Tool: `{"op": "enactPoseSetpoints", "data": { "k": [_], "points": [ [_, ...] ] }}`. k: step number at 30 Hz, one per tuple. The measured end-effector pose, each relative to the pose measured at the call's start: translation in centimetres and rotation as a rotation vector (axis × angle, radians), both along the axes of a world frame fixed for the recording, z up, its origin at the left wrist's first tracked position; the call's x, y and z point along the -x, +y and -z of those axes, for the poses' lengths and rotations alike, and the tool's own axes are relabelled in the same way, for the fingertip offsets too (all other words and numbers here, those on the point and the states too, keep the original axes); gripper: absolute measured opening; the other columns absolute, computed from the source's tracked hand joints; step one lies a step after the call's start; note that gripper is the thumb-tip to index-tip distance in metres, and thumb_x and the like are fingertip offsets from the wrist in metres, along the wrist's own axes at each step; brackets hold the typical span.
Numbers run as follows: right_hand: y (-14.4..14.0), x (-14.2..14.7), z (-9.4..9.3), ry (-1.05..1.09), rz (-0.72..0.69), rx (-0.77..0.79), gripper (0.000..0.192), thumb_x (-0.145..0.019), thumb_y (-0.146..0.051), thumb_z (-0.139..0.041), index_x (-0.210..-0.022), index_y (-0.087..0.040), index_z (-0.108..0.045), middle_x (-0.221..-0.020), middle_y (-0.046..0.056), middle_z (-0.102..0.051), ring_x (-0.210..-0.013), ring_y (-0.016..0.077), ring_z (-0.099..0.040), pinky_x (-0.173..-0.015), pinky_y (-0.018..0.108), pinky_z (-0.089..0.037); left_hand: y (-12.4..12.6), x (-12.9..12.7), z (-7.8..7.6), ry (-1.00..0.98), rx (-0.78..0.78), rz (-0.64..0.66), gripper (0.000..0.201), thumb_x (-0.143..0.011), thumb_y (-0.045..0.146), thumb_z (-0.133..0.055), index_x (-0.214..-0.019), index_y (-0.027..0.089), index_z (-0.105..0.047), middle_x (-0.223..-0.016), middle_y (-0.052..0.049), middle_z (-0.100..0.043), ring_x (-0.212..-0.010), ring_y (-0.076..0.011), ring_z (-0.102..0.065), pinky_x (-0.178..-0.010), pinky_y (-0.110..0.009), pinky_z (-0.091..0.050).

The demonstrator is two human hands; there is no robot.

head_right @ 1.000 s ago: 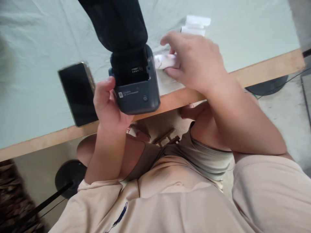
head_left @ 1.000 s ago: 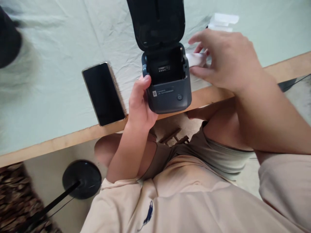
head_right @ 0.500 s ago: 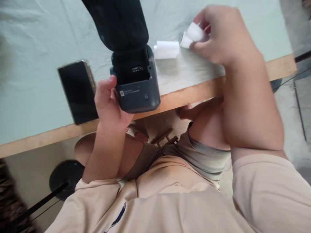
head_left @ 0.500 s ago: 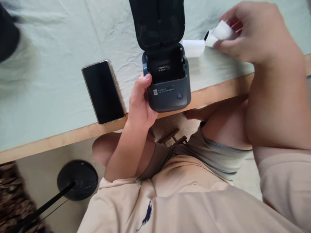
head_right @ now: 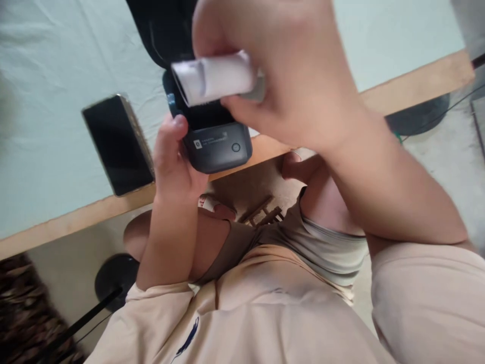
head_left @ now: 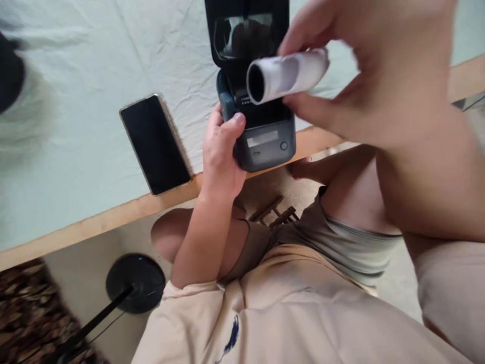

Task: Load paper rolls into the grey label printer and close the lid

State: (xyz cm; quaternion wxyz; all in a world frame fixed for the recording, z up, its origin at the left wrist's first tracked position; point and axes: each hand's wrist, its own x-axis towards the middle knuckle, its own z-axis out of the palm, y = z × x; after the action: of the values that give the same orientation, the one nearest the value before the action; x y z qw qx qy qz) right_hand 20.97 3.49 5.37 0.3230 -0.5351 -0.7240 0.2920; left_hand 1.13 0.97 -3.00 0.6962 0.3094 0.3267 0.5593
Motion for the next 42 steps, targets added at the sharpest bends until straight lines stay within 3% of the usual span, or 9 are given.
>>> {"op": "enactPoseSetpoints", "data": {
  "k": [4, 10, 19, 23, 27, 33, 37, 40, 42],
  "points": [
    [-0.6, 1.5, 0.5, -0.426, -0.184, -0.311, 0.033, -0.085, -0.033, -0.067, -0.117, -0.029, -0.063, -0.114, -0.003, -0.068, -0.104, 0.0232, -0.065, -0.098, 0.042, -0.055, -0.4, -0.3, -0.1, 0.034, -0.038, 0.009, 0.032, -0.084, 0.036, -0.075, -0.112, 0.030, -0.060, -0.105, -0.001, -0.070, -0.135, -0.0279, -0.058, -0.109, -0.039, -0.053],
    [0.5, 1.6, 1.0, -0.397, -0.108, -0.303, 0.028, -0.087, -0.037, -0.065, -0.110, -0.020, -0.065, -0.110, 0.000, -0.069, -0.108, 0.0271, -0.066, -0.100, 0.049, -0.054, -0.6, -0.3, -0.3, 0.023, -0.049, 0.030, 0.027, -0.087, 0.027, -0.069, -0.113, 0.027, -0.062, -0.109, 0.000, -0.068, -0.109, -0.0207, -0.069, -0.103, -0.039, -0.057],
    [-0.3, 2.0, 0.8, -0.487, -0.059, -0.197, 0.041, -0.079, -0.030, -0.069, -0.118, -0.018, -0.066, -0.109, 0.004, -0.072, -0.100, 0.0308, -0.068, -0.093, 0.054, -0.057, -0.3, 0.0, -0.3, 0.149, -0.024, 0.041, 0.039, -0.079, 0.036, -0.071, -0.115, 0.028, -0.059, -0.112, -0.004, -0.068, -0.118, -0.0252, -0.067, -0.098, -0.037, -0.058],
    [-0.5, 2.6, 1.5, -0.531, -0.049, -0.266, 0.030, -0.093, -0.045, -0.060, -0.112, -0.023, -0.069, -0.120, 0.003, -0.073, -0.124, 0.0375, -0.060, -0.103, 0.061, -0.049, -0.6, -0.1, -0.6, 0.098, -0.015, 0.010, 0.031, -0.083, 0.032, -0.070, -0.112, 0.028, -0.061, -0.104, -0.002, -0.065, -0.114, -0.0240, -0.066, -0.100, -0.040, -0.057],
    [-0.2, 2.6, 2.3, -0.497, -0.094, -0.336, 0.028, -0.097, -0.046, -0.057, -0.104, -0.026, -0.075, -0.129, -0.001, -0.071, -0.124, 0.0337, -0.058, -0.106, 0.060, -0.047, -1.1, -0.1, -1.3, 0.083, 0.016, 0.020, 0.031, -0.086, 0.028, -0.069, -0.116, 0.025, -0.060, -0.101, -0.002, -0.063, -0.111, -0.0225, -0.067, -0.095, -0.036, -0.057],
    [-0.4, 3.0, 1.9, -0.322, -0.254, -0.600, 0.020, -0.098, -0.041, -0.059, -0.089, -0.030, -0.073, -0.105, -0.003, -0.073, -0.110, 0.0260, -0.066, -0.098, 0.050, -0.051, -0.9, 0.4, -2.2, -0.067, 0.113, -0.002, 0.018, -0.091, 0.037, -0.065, -0.103, 0.023, -0.062, -0.094, -0.003, -0.067, -0.110, -0.0251, -0.071, -0.087, -0.032, -0.059],
    [-0.3, 2.8, 1.7, -0.292, -0.440, -0.596, 0.025, -0.099, -0.048, -0.054, -0.107, -0.030, -0.069, -0.112, 0.002, -0.072, -0.119, 0.0303, -0.063, -0.100, 0.056, -0.051, -0.8, 0.8, -1.9, -0.121, 0.122, 0.004, 0.018, -0.093, 0.037, -0.066, -0.104, 0.024, -0.062, -0.098, -0.004, -0.073, -0.114, -0.0259, -0.072, -0.088, -0.033, -0.060],
    [0.3, 2.5, 1.9, -0.092, -0.291, -0.542, 0.033, -0.100, -0.055, -0.045, -0.106, -0.032, -0.069, -0.105, 0.004, -0.067, -0.113, 0.0261, -0.064, -0.098, 0.051, -0.054, -0.7, 1.1, -0.8, -0.088, 0.072, -0.010, 0.033, -0.082, 0.032, -0.079, -0.109, 0.024, -0.063, -0.097, -0.002, -0.074, -0.092, -0.0213, -0.075, -0.076, -0.030, -0.061],
    [0.9, 2.5, 2.1, 0.032, -0.111, -0.358, 0.025, -0.096, -0.056, -0.052, -0.109, -0.037, -0.064, -0.112, 0.003, -0.060, -0.114, 0.0220, -0.062, -0.094, 0.043, -0.057, -0.6, 1.3, 0.1, -0.041, 0.024, 0.007, 0.044, -0.074, 0.033, -0.085, -0.111, 0.025, -0.064, -0.093, 0.000, -0.072, -0.079, -0.0178, -0.073, -0.069, -0.028, -0.060]
  ]
}}
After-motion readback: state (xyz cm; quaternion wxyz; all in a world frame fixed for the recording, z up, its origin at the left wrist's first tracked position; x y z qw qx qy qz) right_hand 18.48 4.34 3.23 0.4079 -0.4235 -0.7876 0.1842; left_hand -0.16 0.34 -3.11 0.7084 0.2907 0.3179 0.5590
